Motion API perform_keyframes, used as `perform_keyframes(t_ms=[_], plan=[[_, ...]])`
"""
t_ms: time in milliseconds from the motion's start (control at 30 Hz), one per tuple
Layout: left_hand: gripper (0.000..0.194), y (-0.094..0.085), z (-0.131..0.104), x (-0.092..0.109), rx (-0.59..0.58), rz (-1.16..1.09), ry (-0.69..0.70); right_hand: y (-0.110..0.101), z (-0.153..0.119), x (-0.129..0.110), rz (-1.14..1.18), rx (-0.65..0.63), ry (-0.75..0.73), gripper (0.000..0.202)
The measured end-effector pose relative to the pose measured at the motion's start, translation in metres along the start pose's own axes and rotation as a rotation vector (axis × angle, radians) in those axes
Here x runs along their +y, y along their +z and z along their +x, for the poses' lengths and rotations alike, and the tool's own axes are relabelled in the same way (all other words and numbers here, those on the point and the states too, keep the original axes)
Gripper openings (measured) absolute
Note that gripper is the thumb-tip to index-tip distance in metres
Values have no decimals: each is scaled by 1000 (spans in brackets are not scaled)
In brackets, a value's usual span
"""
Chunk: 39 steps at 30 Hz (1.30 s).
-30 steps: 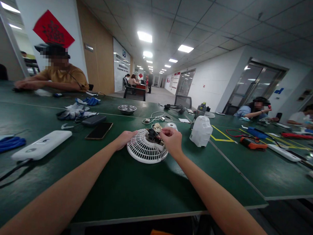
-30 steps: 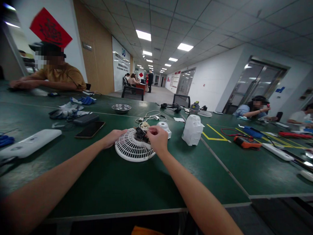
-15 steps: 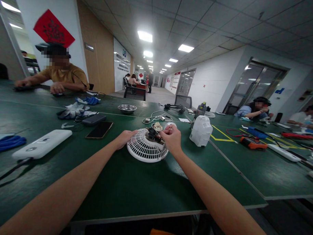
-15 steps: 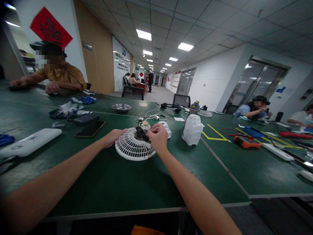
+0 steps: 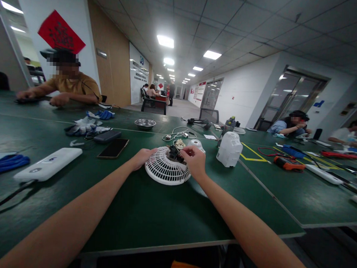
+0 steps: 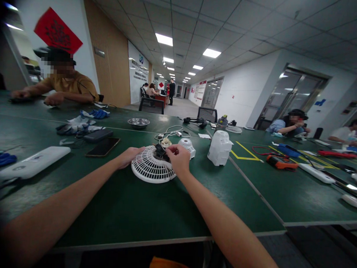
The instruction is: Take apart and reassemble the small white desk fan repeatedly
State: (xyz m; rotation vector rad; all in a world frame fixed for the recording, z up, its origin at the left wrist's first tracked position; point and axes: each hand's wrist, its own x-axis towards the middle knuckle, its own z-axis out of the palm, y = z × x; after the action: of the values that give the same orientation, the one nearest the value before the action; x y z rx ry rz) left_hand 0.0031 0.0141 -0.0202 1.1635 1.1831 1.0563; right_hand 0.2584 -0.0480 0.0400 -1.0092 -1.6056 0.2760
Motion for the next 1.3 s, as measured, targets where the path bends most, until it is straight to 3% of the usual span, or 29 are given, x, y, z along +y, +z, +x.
perform_keyframes(t_ms=[167, 500, 867, 1300], plan=[[51, 1, -3, 3, 14, -13, -21, -4, -4, -6, -140, -25, -107, 10], [48, 3, -11, 9, -6, -14, -8, -10, -2, -4, -274, -100, -291, 17], [53, 1, -8, 5, -24, 2, -2, -10, -4, -9, -243, -88, -178, 16], [49, 0, -7, 4, -58, -27, 11, 1, -6, -3, -8, 114, 44, 14]])
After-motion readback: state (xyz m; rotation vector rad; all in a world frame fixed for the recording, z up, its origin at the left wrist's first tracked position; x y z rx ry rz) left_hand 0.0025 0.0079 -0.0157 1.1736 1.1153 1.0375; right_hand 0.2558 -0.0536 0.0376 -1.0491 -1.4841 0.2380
